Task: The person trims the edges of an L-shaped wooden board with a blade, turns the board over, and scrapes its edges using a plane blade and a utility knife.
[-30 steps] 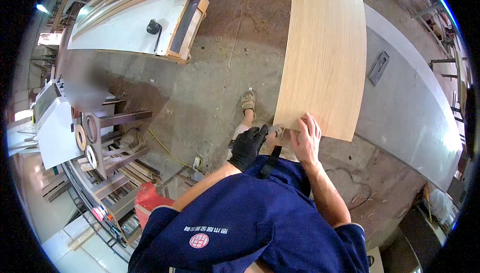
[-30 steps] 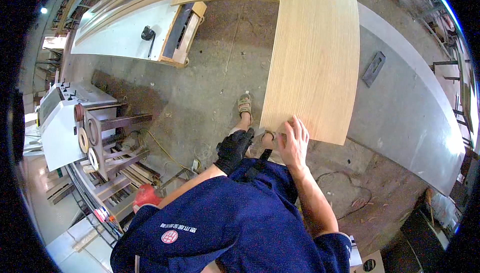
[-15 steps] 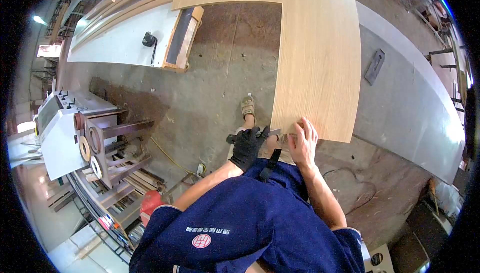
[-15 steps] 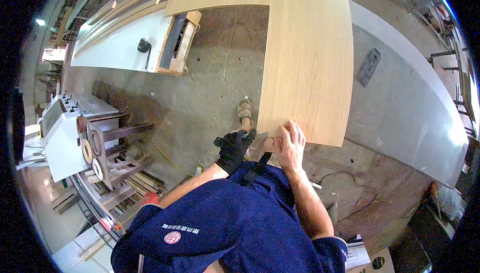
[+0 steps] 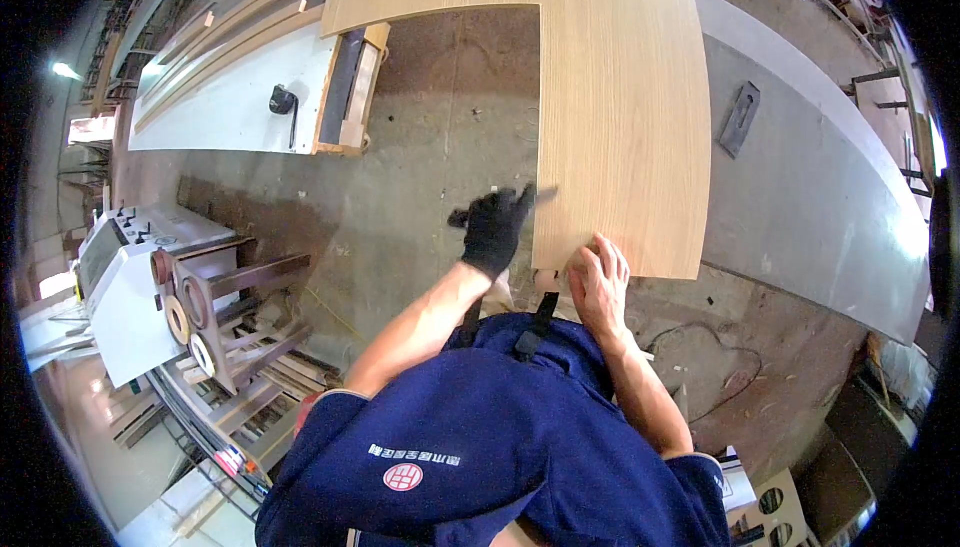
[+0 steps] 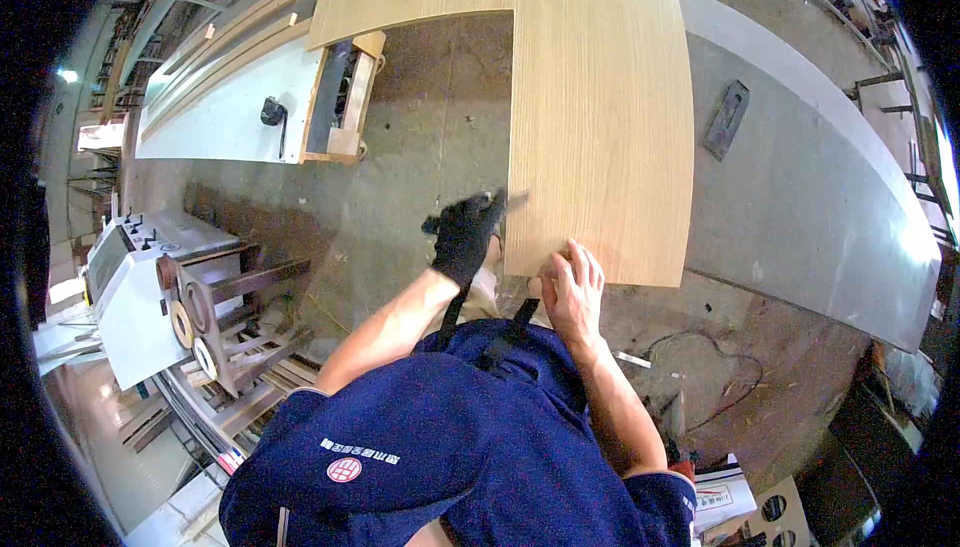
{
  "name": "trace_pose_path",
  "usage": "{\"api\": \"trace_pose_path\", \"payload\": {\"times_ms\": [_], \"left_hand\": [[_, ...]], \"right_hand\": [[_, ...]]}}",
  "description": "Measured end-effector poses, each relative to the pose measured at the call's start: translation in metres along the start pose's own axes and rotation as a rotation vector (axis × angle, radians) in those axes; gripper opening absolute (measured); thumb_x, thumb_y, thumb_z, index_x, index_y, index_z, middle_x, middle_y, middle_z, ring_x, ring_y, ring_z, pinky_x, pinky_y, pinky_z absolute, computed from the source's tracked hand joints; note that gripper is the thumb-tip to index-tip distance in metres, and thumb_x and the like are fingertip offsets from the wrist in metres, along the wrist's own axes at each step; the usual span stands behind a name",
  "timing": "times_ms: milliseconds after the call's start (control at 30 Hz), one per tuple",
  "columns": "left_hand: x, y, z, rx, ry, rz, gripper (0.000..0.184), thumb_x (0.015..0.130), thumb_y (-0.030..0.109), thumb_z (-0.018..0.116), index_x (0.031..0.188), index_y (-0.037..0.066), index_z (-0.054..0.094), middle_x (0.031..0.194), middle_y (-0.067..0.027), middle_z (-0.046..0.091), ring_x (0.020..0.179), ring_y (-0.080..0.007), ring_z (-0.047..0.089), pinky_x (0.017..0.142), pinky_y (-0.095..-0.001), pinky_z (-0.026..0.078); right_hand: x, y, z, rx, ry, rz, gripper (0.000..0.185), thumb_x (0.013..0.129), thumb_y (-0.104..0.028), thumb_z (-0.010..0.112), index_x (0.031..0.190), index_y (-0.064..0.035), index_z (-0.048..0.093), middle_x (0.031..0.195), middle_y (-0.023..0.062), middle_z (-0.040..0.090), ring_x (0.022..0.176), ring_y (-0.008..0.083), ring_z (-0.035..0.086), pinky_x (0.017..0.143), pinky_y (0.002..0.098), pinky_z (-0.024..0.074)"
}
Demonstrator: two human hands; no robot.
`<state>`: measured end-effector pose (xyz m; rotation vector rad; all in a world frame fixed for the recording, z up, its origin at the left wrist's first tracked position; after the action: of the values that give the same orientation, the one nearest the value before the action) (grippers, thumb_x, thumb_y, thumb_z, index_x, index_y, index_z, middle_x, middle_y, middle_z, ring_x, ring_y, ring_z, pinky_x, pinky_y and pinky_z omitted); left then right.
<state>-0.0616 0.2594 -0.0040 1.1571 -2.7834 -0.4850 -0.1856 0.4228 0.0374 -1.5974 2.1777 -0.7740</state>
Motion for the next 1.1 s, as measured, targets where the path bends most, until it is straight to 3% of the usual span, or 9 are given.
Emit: {"api": "trace_pose_path", "payload": {"times_ms": [100,233,333,600,700,733,800,867,1100], "left_hand": [[-0.088,0.003,0.045,-0.007,-0.248,-0.034,0.05,0.092,0.008,0.055,0.142,0.012,0.056,0.104,-0.0179,0.062,0.089,-0.0336,0.064,0.069,-0.048,0.05],[-0.107,0.047,-0.019,0.045,0.069,0.186,0.052,0.092,0.009,0.057,0.143,0.014,0.055,0.106,-0.0176,0.062,0.088,-0.0327,0.064,0.07,-0.0478,0.049],[-0.059,0.013,0.014,0.174,-0.12,-0.062,0.046,0.093,0.008,0.058,0.138,0.019,0.063,0.104,-0.013,0.071,0.082,-0.0325,0.07,0.066,-0.0431,0.055],[0.091,-0.01,-0.041,0.205,0.243,0.059,0.044,0.094,0.007,0.053,0.136,0.015,0.059,0.101,-0.0134,0.068,0.085,-0.0313,0.069,0.07,-0.0461,0.053],[0.062,-0.006,-0.023,0.145,0.086,0.06,0.043,0.092,0.007,0.056,0.134,0.015,0.06,0.094,-0.0117,0.07,0.078,-0.0306,0.069,0.063,-0.044,0.055],[0.054,-0.019,-0.005,0.085,-0.099,-0.087,0.045,0.092,0.007,0.056,0.136,0.015,0.059,0.1,-0.013,0.07,0.085,-0.0314,0.07,0.071,-0.0448,0.055],[0.057,-0.014,-0.018,0.133,0.089,0.037,0.048,0.092,0.007,0.055,0.139,0.016,0.058,0.108,-0.0143,0.069,0.096,-0.0326,0.069,0.08,-0.0476,0.053],[0.1,-0.032,-0.015,0.116,0.012,-0.047,0.049,0.093,0.007,0.054,0.141,0.016,0.057,0.116,-0.0148,0.067,0.103,-0.0335,0.066,0.087,-0.0495,0.05],[0.239,-0.058,-0.066,0.212,0.235,0.066,0.045,0.092,0.01,0.055,0.136,0.016,0.06,0.103,-0.0131,0.068,0.09,-0.0309,0.068,0.072,-0.0459,0.052]], "right_hand": [[-0.001,0.007,0.006,-0.016,-0.005,0.024,0.046,0.084,-0.013,0.072,0.129,-0.0089,0.059,0.147,0.0186,0.048,0.137,0.0396,0.044,0.114,0.0509,0.0346],[0.002,0.007,0.006,-0.02,0.011,0.033,0.046,0.085,-0.016,0.073,0.129,-0.0105,0.059,0.145,0.0172,0.05,0.135,0.0395,0.046,0.113,0.0509,0.0356],[0.005,0.009,0.004,-0.022,0.007,0.028,0.046,0.085,-0.016,0.073,0.129,-0.0104,0.059,0.145,0.0177,0.05,0.134,0.0396,0.046,0.113,0.0509,0.0357],[0.012,0.013,0.002,0.005,-0.021,0.009,0.045,0.087,-0.015,0.072,0.13,-0.0074,0.058,0.145,0.0196,0.048,0.136,0.0413,0.043,0.114,0.0525,0.0335],[0.028,0.025,-0.009,-0.003,0.015,0.016,0.046,0.088,-0.015,0.071,0.131,-0.0066,0.057,0.144,0.0213,0.048,0.135,0.042,0.044,0.114,0.0526,0.0343],[0.035,0.027,-0.012,-0.008,0.027,0.026,0.046,0.088,-0.015,0.071,0.131,-0.0064,0.057,0.144,0.0219,0.048,0.134,0.0423,0.044,0.114,0.0526,0.0348],[0.051,0.028,-0.019,-0.01,0.044,0.051,0.047,0.09,-0.017,0.071,0.132,-0.0049,0.056,0.145,0.0228,0.047,0.135,0.0425,0.043,0.114,0.0533,0.0346],[0.071,0.031,-0.017,-0.024,0.046,0.045,0.046,0.09,-0.018,0.071,0.132,-0.0049,0.056,0.146,0.023,0.047,0.136,0.0426,0.043,0.114,0.0536,0.0345],[0.153,0.031,-0.008,-0.088,0.058,0.087,0.048,0.09,-0.016,0.072,0.133,-0.0049,0.055,0.149,0.0231,0.045,0.14,0.0427,0.04,0.116,0.0536,0.0341]]}}
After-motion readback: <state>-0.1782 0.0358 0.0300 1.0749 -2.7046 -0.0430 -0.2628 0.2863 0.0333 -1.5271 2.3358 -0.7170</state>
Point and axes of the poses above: each hand's wrist, its own x-axis towards the middle knuckle, its own z-axis out of the palm, y = z × x, the point moved 10 cm from there along x, towards the middle knuckle
